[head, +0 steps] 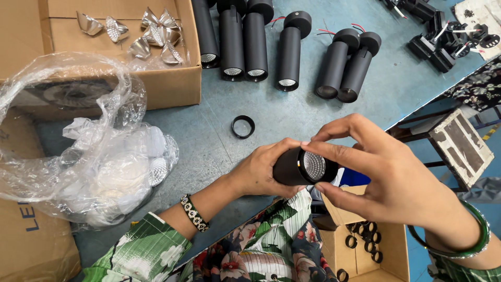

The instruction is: The person assembles light fixtures by hand, inserting internal LED components and reflectors into black cylindrical housings and attaching plastic rings to the front.

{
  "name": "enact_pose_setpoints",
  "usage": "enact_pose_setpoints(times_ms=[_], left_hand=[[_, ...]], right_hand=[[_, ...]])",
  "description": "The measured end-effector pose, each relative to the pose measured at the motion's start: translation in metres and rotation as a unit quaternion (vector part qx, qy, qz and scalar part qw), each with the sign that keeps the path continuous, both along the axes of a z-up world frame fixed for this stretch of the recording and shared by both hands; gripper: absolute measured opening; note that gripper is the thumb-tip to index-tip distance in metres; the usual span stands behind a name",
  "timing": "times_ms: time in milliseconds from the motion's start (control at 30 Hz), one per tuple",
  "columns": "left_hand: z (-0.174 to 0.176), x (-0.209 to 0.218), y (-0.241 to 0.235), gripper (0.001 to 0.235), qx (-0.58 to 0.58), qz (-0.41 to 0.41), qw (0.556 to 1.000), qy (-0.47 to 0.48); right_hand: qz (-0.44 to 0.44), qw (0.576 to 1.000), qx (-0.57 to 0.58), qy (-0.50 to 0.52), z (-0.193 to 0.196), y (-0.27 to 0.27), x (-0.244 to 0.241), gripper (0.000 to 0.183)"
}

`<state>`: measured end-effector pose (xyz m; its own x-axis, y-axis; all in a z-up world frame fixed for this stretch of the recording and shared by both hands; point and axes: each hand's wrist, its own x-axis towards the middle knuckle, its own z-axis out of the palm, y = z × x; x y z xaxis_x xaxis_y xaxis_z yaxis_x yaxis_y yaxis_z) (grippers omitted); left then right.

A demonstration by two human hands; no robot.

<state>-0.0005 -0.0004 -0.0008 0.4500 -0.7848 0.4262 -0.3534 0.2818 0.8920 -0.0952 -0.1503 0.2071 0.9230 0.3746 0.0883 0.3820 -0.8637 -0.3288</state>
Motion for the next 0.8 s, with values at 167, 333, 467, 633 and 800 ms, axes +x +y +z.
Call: enact_pose_setpoints(times_ms=[167,333,467,633,800], left_hand=[[0.0016,0.0004,0.0003,0.078,0.000,0.005,1.000,0.002],[0.0024,-0.0006,0.0002,0.074,0.000,0.010,1.000,0.007],[0.0025,0.0001,0.0007,0.075,-0.002,0.007,1.000,0.006],[0.0025,0.0003,-0.0002,0.077,0.009,0.007,1.000,0.005],[0.0038,0.0000,0.0000,0.077,0.008,0.002,1.000,0.007]], right_hand=[[-0.017,1.000,0.009,0.022,-0.0011,-0.0041,0.0011,0.057],[-0.021,0.998,0.039,0.040,-0.0016,-0.0084,0.0063,0.057],[-0.016,0.998,0.028,0.044,-0.0002,-0.0101,0.0099,0.059],[-0.013,0.999,0.012,0.038,0.0003,-0.0068,0.0092,0.058],[-0.018,0.999,0.017,0.049,0.0021,-0.0054,0.0071,0.057]])
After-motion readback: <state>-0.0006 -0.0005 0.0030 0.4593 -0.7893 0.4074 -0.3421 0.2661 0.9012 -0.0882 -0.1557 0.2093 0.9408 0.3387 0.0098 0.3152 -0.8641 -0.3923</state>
